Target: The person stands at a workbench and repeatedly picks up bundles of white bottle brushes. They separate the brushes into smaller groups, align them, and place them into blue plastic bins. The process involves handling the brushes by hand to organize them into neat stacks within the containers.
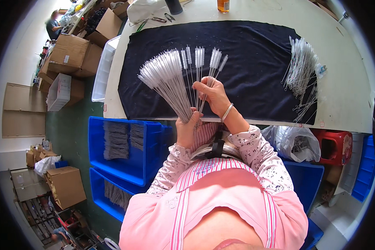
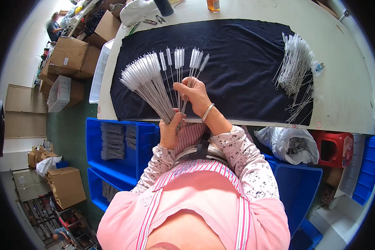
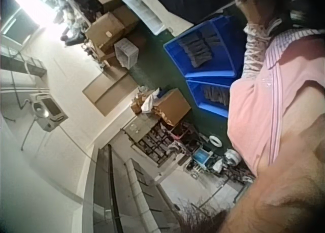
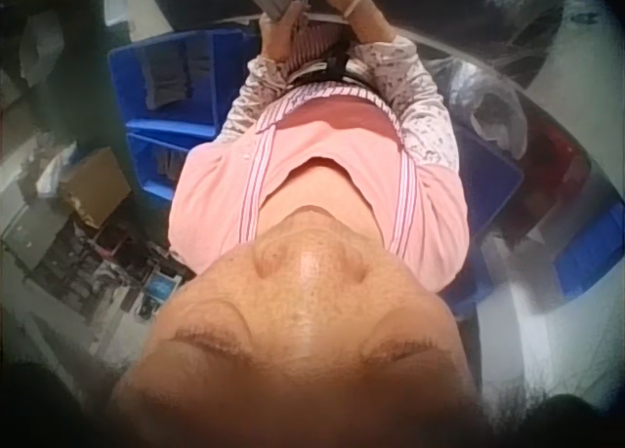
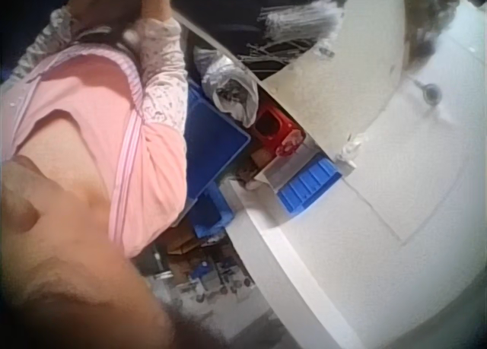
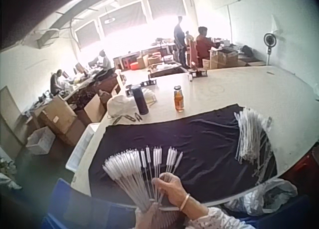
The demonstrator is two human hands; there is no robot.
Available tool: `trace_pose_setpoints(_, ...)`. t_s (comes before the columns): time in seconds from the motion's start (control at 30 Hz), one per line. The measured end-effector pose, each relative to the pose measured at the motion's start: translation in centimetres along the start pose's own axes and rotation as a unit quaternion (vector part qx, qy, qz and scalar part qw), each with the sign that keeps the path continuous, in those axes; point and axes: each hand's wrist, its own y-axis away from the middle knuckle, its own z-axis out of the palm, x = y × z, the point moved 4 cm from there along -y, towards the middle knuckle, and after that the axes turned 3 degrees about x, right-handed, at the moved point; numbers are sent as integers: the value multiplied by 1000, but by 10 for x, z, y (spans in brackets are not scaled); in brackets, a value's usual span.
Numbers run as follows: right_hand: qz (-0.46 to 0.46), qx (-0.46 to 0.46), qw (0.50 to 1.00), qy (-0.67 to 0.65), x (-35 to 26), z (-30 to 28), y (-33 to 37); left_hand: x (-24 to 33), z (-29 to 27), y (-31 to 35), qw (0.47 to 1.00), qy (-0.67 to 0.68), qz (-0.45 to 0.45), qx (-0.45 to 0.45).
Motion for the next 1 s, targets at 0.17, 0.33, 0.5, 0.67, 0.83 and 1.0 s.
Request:
trace_pose_setpoints(0.17,20,29,999,4,0,3,3,-3,-1,0,1000,16,-7,-5)
trace_pose_setpoints(0.33,46,20,999,-11,3,2,4,-3,-3,1,999,42,-8,10)
trace_pose_setpoints(0.5,56,1,998,-36,4,2,6,-3,-4,0,999,37,-3,31)
trace_pose_setpoints(0.67,81,-19,993,-80,9,-2,4,0,-4,1,999,12,7,34)
trace_pose_setpoints(0.83,89,-44,991,-93,6,2,6,-1,-5,0,999,6,23,35)
trace_pose_setpoints(1.0,101,-22,987,-125,9,3,4,3,-2,2,999,-2,14,42)
